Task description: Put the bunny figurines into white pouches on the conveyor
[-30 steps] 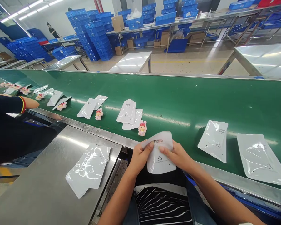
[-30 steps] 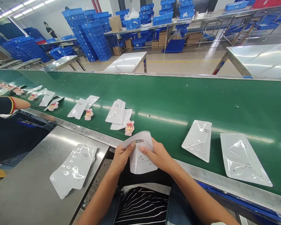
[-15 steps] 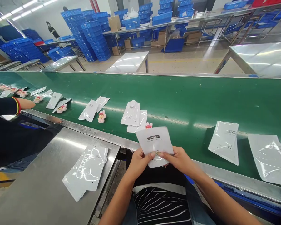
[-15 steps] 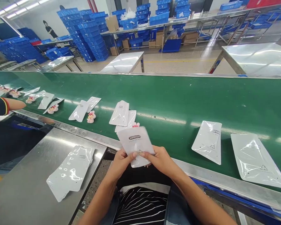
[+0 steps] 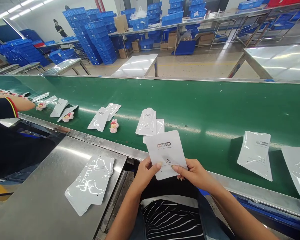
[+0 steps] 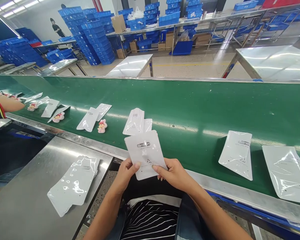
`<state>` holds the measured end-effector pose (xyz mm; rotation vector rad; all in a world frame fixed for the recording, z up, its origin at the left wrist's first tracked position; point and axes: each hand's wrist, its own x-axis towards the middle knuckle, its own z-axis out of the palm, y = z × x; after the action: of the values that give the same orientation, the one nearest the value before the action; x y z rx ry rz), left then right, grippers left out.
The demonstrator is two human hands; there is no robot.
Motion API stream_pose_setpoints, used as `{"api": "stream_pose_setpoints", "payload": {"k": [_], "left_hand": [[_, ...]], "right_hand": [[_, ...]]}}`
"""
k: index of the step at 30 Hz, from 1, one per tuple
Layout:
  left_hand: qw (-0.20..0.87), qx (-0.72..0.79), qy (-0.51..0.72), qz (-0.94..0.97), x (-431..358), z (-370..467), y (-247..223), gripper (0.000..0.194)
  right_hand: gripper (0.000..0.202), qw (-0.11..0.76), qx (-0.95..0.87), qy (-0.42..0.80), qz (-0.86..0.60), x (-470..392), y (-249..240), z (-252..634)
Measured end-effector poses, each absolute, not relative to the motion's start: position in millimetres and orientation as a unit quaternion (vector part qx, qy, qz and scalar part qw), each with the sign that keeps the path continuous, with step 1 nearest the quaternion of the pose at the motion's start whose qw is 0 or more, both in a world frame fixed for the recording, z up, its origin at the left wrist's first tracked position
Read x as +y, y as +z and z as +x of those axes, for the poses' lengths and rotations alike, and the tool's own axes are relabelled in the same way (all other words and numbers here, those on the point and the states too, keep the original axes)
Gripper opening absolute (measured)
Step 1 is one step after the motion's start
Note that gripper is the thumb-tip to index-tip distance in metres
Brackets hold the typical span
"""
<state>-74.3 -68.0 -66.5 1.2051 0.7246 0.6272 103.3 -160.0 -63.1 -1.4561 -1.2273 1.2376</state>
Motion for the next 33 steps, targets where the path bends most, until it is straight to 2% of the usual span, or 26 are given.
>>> {"api": "stream_pose_setpoints", "payload": {"k": [4, 7, 9, 13, 15, 17, 20, 23, 26, 29, 33], "left_hand": [[0.820, 0.284, 0.272, 0.416, -63, -84, -58, 0.055], [0.827, 0.345, 0.297, 0.330, -63, -83, -54, 0.051], [0.812, 0.379, 0.330, 0.298, -63, -81, -53, 0.048], [0.793, 0.369, 0.345, 0.340, -58, -79, -58, 0.047], [0.785, 0.353, 0.315, 0.399, -55, -81, -63, 0.040], [0.772, 0.347, 0.271, 0.459, -51, -83, -69, 0.034], [0.735, 0.350, 0.233, 0.532, -48, -85, -74, 0.034], [0.678, 0.362, 0.221, 0.600, -49, -83, -71, 0.030], [0.641, 0.341, 0.211, 0.655, -49, -81, -64, 0.023], [0.606, 0.323, 0.213, 0.695, -47, -81, -60, 0.019], [0.564, 0.329, 0.228, 0.722, -42, -86, -66, 0.022]], "right_hand": [[0.028, 0.377, -0.532, 0.508, -0.562, -159, -55, 90], [0.026, 0.335, -0.561, 0.505, -0.564, -151, -44, 92], [0.026, 0.320, -0.573, 0.449, -0.606, -139, -38, 106], [0.031, 0.296, -0.540, 0.250, -0.747, -99, -39, 147], [0.030, 0.255, -0.543, 0.242, -0.763, -80, -47, 160], [0.030, 0.244, -0.556, 0.287, -0.741, -68, -52, 164], [0.030, 0.307, -0.554, 0.272, -0.724, -70, -45, 157], [0.028, 0.451, -0.506, 0.222, -0.701, -82, -20, 142], [0.029, 0.569, -0.460, 0.263, -0.629, -91, 4, 124], [0.031, 0.570, -0.455, 0.306, -0.611, -94, 13, 110], [0.030, 0.500, -0.482, 0.302, -0.653, -100, 8, 105]]}}
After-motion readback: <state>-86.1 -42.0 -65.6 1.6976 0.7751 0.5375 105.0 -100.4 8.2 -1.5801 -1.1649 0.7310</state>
